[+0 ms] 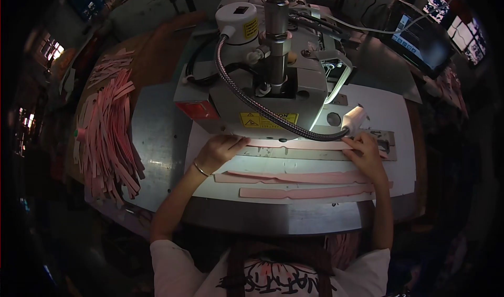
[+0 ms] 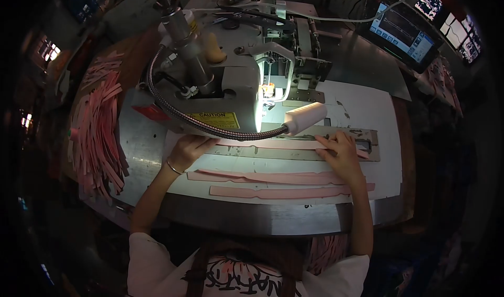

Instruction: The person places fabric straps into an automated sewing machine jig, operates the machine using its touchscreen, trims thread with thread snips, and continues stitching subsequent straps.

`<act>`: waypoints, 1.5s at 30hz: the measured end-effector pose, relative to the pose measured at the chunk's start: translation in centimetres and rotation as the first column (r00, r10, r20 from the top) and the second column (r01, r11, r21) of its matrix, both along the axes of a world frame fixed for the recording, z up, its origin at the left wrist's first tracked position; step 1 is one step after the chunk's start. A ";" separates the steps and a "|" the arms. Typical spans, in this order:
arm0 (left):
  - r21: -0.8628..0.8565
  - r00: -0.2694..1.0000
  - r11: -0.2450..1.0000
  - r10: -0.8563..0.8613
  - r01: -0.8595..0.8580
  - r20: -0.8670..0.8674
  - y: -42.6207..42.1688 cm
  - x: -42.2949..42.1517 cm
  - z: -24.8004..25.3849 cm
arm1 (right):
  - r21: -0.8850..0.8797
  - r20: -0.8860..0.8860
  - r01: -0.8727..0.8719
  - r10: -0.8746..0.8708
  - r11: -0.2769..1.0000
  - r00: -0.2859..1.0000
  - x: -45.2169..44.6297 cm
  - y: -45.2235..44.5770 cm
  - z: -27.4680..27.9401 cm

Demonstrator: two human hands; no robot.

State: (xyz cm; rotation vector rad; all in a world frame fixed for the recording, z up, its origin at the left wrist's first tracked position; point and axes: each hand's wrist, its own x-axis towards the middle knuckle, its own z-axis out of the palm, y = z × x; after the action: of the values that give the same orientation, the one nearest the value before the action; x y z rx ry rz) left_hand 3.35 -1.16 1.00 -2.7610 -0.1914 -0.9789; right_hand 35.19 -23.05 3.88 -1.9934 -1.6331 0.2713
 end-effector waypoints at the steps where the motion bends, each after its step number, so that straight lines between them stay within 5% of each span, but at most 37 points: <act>1: 0.006 1.000 1.000 0.001 -0.001 -0.016 0.0 -0.1 0.1 | 0.018 0.031 -0.004 0.003 1.000 1.000 0.1 0.0 0.0; 3: 0.011 1.000 1.000 0.000 0.001 -0.031 -0.1 -0.3 0.0 | 0.035 0.063 -0.005 0.003 0.999 0.998 0.3 0.0 0.1; 5: -0.446 0.999 0.895 0.015 0.007 0.047 -0.1 -0.6 -0.4 | 0.049 -0.002 -0.001 0.001 0.999 1.000 0.4 -0.1 0.7; 7: -0.804 0.992 0.593 0.066 0.044 0.103 -0.1 -0.8 -0.8 | 0.062 -0.072 0.004 0.000 0.998 0.997 0.4 0.0 1.4; 13: -0.836 0.945 0.484 0.305 -0.260 -0.117 0.0 -0.1 -2.1 | -0.336 -0.044 0.088 -0.109 0.938 0.993 0.9 1.3 3.3; 18: -0.657 0.958 0.698 0.184 -0.284 -0.219 -2.0 0.4 0.3 | -0.349 -0.034 0.078 -0.096 0.934 0.995 2.3 2.5 2.1; 22: -0.221 0.933 0.928 0.238 -0.300 -0.270 -4.2 0.5 -0.2 | -0.396 -0.054 0.112 -0.145 0.911 0.988 2.7 2.6 3.0; 27: 0.028 0.877 0.924 0.372 -0.382 -0.305 -5.1 0.3 0.3 | -0.369 0.013 0.141 -0.147 0.918 0.989 1.6 2.8 3.4; 32: -0.071 0.933 0.974 0.182 -0.214 -0.310 -3.8 0.0 0.3 | -0.287 0.006 0.134 -0.138 0.949 0.990 1.6 2.7 2.3; 38: -0.081 0.877 0.957 0.220 -0.280 -0.427 -5.0 1.6 1.3 | -0.266 0.212 0.160 -0.104 0.951 0.972 1.6 2.8 1.6; 42: -0.443 0.971 0.874 0.112 -0.198 -0.212 -5.8 2.8 -0.7 | -0.139 0.278 0.141 -0.098 0.980 0.956 1.4 2.3 0.1; 45: -0.401 0.948 0.886 0.117 -0.235 -0.297 -6.1 3.0 -0.2 | -0.099 0.273 0.176 -0.143 0.979 0.951 1.3 1.7 -1.4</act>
State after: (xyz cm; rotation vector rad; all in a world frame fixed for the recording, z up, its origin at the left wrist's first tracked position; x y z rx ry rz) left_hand 6.32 -7.23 0.75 -3.1589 -0.6819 -0.5596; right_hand 36.45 -21.40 2.52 -2.3246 -1.6321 0.0453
